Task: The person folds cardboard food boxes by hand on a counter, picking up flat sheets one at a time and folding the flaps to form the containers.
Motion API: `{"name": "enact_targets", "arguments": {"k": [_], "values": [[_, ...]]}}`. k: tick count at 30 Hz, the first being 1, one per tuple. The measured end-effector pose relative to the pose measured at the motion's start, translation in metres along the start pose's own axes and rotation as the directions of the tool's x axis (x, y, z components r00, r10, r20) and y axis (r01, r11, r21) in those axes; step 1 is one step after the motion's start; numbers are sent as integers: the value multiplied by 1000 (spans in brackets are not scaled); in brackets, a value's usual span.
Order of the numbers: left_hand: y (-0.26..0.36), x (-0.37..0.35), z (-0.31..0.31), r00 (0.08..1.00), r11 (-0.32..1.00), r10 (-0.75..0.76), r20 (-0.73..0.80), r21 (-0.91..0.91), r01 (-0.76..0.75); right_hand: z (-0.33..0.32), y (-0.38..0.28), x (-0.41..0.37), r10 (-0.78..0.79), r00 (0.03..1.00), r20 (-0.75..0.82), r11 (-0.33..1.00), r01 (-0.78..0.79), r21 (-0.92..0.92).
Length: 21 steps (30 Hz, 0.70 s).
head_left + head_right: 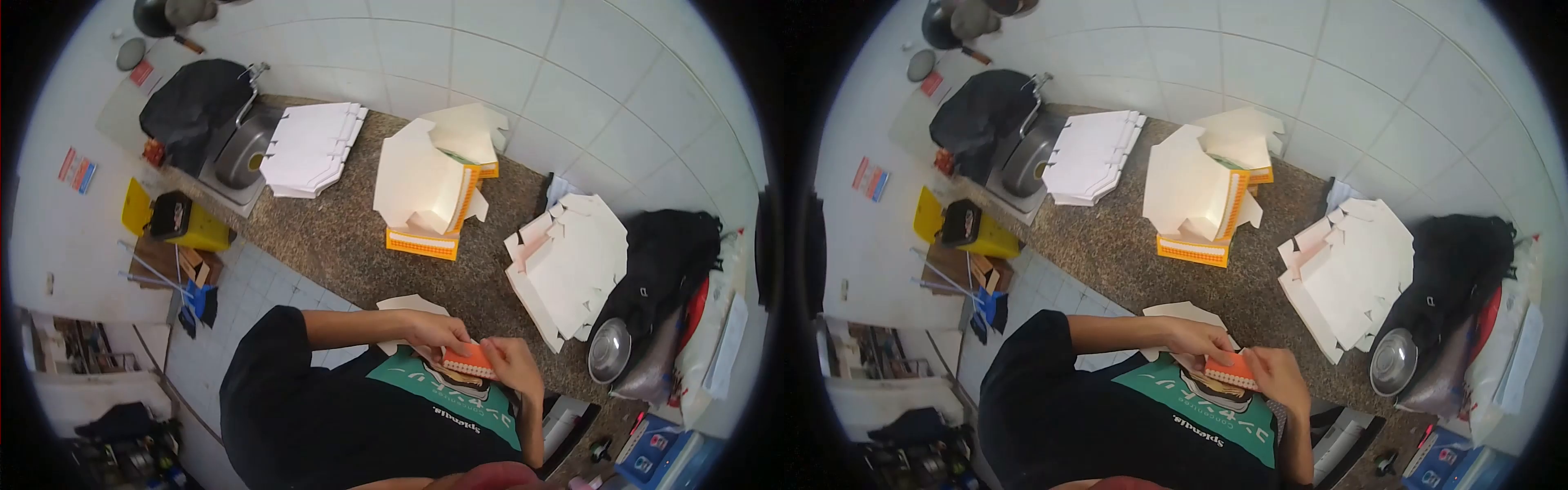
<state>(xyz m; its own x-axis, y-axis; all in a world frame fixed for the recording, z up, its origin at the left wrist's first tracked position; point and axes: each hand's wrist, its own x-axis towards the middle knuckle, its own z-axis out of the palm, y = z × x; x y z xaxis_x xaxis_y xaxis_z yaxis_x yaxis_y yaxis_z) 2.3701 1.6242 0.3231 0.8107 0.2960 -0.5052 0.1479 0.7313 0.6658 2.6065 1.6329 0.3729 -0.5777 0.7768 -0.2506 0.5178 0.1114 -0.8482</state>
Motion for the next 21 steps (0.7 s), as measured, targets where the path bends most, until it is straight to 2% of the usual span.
{"name": "enact_targets", "arguments": {"k": [1,2,3,5,6,8,9,11,12,13,14,15,16,17,18,19,20,21], "values": [[0,4,1,999,993,35,-6,111,-34,1,-1,2,-15,986,168,999,22,-39],[0,4,1,998,972,68,-9,224,-64,1,-4,6,-30,980,196,999,37,-31],[3,-1,1,997,974,78,-21,215,-71,1,-3,7,-36,977,211,998,45,-35],[19,-17,0,978,850,185,-91,515,-113,-2,4,9,-75,990,122,996,79,-33],[26,-33,-1,976,849,196,-97,514,-119,-6,5,7,-80,988,129,995,86,-40],[32,-63,-2,904,428,428,-10,883,-193,-14,7,4,65,996,-61,997,-67,-45],[30,-61,-1,902,429,431,-11,882,-194,-17,7,6,64,996,-58,997,-67,-48],[22,-54,4,883,253,435,-177,965,69,-20,6,12,28,999,43,995,-23,-102],[20,-51,0,871,101,490,14,992,-72,-22,-2,16,31,999,40,995,-27,-101],[33,-52,10,875,93,484,22,993,-76,-23,-14,22,-95,991,97,959,117,-257],[46,-48,29,848,136,525,-73,991,1,-22,-22,24,-198,965,173,883,252,-395],[56,-43,42,813,179,560,-162,981,71,-17,-24,27,-186,970,159,888,235,-395],[58,-38,45,781,185,618,-89,982,-35,-11,-25,32,-203,967,156,865,252,-434],[55,-32,45,788,174,613,-62,983,-57,-8,-26,33,-214,964,155,839,263,-476],[49,-24,42,818,241,561,-125,970,-17,-9,-30,31,-205,957,203,832,280,-479],[50,-20,43,845,300,503,-183,953,28,-11,-22,27,-190,966,176,834,253,-490],[51,-21,46,854,279,498,-152,960,8,-9,-8,24,-252,953,166,866,298,-401],[58,-32,54,641,30,767,-39,999,26,-9,0,20,-318,937,145,885,348,-309]]}}
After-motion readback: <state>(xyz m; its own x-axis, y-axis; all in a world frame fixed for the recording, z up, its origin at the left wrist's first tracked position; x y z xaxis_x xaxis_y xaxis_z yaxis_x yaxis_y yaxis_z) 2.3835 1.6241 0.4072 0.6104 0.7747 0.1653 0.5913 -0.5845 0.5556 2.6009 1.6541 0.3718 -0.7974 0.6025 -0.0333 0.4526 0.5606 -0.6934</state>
